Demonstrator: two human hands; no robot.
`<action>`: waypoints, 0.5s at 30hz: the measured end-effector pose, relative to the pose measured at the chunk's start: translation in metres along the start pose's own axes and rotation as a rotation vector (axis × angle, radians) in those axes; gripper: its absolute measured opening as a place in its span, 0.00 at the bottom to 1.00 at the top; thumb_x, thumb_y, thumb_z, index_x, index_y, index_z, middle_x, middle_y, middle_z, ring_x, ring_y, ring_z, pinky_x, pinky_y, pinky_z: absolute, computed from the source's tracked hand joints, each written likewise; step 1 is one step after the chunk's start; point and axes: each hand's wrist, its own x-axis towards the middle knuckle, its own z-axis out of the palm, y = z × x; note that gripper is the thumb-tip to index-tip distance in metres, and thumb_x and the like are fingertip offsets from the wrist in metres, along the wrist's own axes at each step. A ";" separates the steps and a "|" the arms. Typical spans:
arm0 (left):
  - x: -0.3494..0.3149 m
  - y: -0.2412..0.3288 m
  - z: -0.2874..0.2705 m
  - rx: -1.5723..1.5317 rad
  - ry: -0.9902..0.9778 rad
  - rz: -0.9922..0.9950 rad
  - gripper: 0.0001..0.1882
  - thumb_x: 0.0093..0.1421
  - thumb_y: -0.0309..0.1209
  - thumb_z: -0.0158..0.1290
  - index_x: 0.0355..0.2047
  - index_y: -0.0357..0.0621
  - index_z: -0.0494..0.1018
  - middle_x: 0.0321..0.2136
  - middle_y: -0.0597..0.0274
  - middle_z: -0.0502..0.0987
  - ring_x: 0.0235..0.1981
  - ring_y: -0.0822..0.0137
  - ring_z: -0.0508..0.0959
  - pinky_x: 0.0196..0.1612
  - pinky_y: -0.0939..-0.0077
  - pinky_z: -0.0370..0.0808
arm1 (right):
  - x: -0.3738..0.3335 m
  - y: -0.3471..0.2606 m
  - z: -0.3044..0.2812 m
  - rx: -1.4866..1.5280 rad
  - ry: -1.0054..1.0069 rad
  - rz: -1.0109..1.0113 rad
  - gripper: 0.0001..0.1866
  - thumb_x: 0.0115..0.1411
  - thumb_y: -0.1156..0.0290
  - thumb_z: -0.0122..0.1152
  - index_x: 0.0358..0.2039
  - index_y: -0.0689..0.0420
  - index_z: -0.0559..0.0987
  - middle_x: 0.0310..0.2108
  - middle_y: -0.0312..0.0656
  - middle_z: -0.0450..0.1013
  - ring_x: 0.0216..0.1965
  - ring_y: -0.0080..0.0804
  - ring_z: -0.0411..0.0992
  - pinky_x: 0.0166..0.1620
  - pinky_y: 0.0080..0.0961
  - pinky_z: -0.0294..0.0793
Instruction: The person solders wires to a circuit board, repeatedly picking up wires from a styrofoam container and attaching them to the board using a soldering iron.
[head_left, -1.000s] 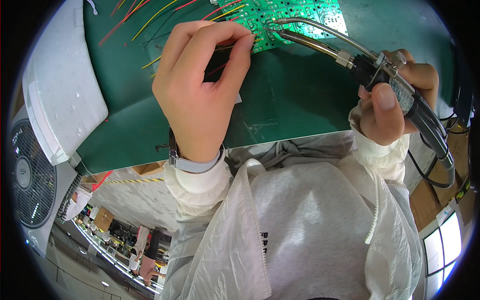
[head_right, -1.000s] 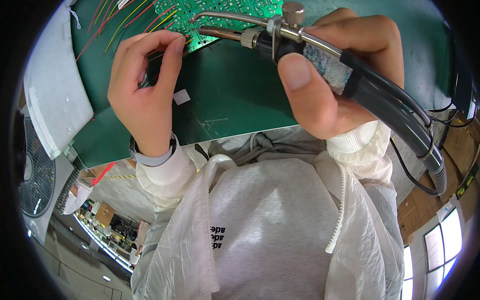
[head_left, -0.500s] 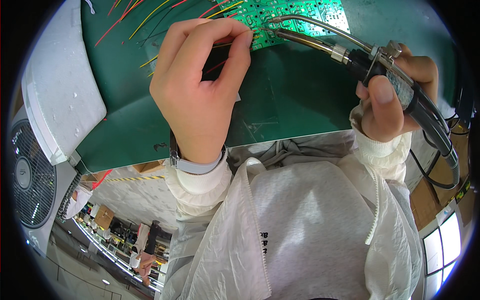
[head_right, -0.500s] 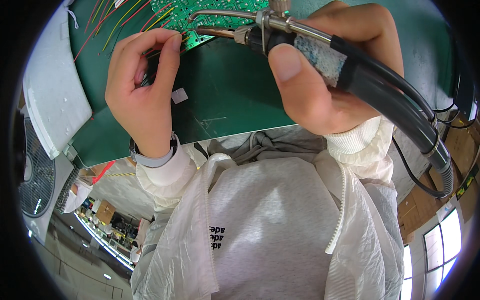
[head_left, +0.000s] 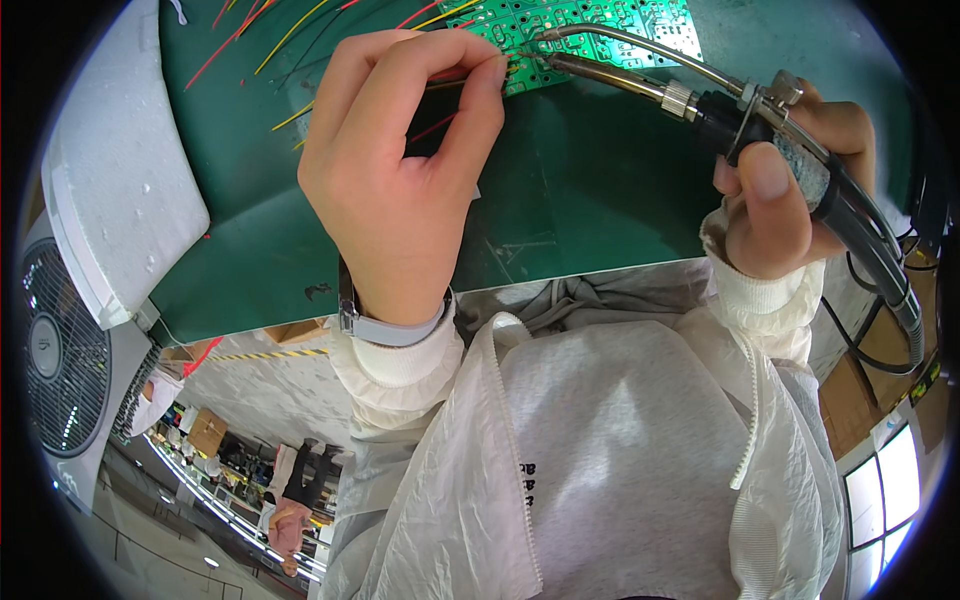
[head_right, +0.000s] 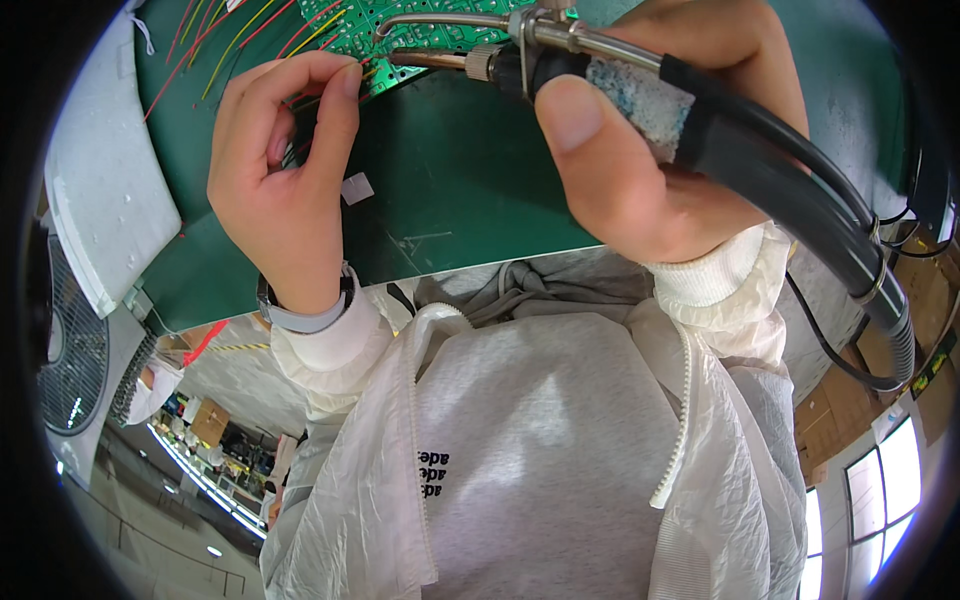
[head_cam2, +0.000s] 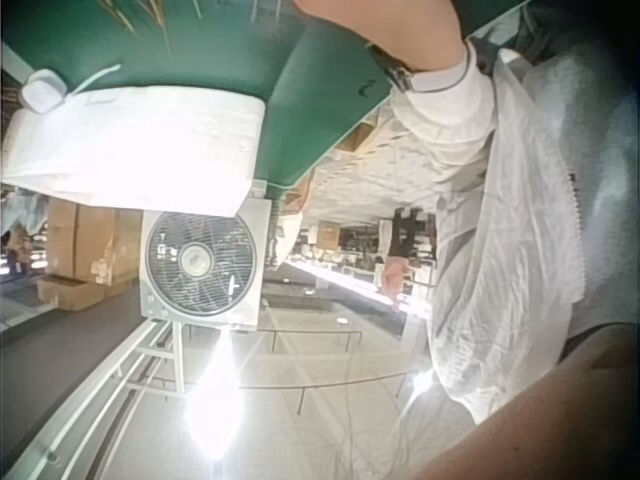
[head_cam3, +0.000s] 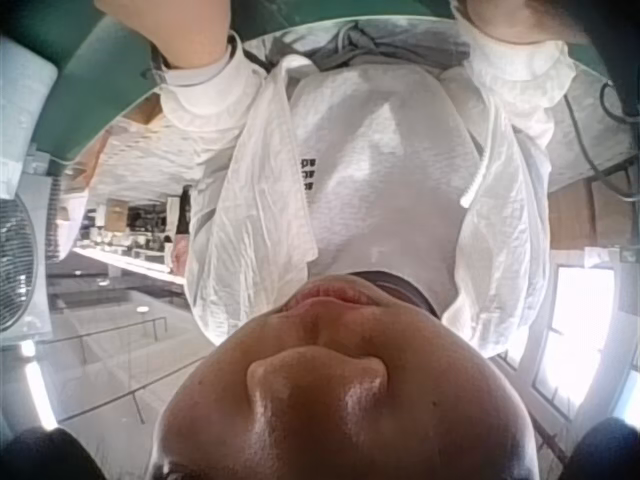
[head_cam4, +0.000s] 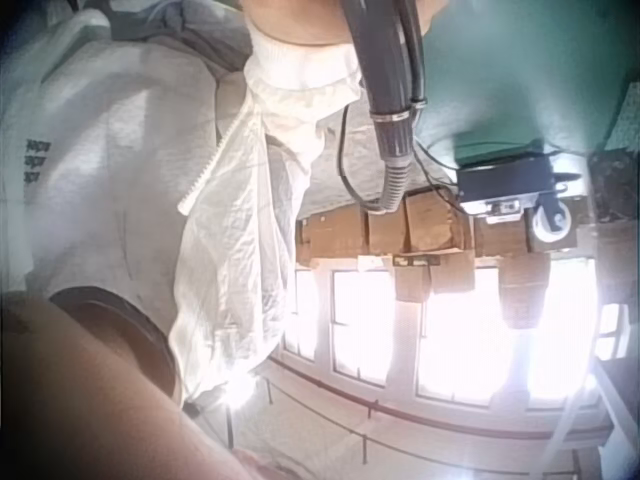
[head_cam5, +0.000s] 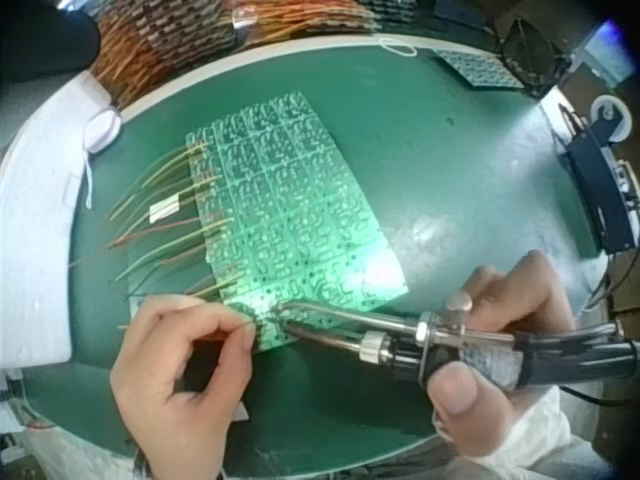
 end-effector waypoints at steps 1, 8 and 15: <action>0.000 0.000 0.000 -0.001 0.001 -0.002 0.06 0.47 0.19 0.58 0.28 0.40 0.75 0.26 0.69 0.74 0.20 0.81 0.61 0.23 0.86 0.55 | 0.001 0.000 0.000 0.016 0.010 0.020 0.15 0.50 0.67 0.59 0.27 0.63 0.64 0.16 0.45 0.65 0.11 0.20 0.61 0.15 0.13 0.59; -0.001 -0.001 -0.001 0.008 0.010 -0.002 0.07 0.47 0.19 0.58 0.28 0.40 0.75 0.26 0.69 0.74 0.21 0.81 0.64 0.22 0.86 0.55 | 0.006 0.003 -0.001 0.023 -0.044 -0.039 0.14 0.49 0.68 0.59 0.28 0.64 0.65 0.17 0.45 0.66 0.12 0.20 0.61 0.15 0.13 0.59; 0.005 0.001 -0.003 0.020 -0.080 0.124 0.08 0.47 0.17 0.58 0.28 0.37 0.74 0.27 0.64 0.74 0.26 0.75 0.73 0.27 0.85 0.66 | 0.011 0.004 -0.004 -0.008 -0.057 -0.106 0.14 0.48 0.70 0.59 0.29 0.65 0.67 0.17 0.44 0.65 0.13 0.21 0.61 0.16 0.12 0.60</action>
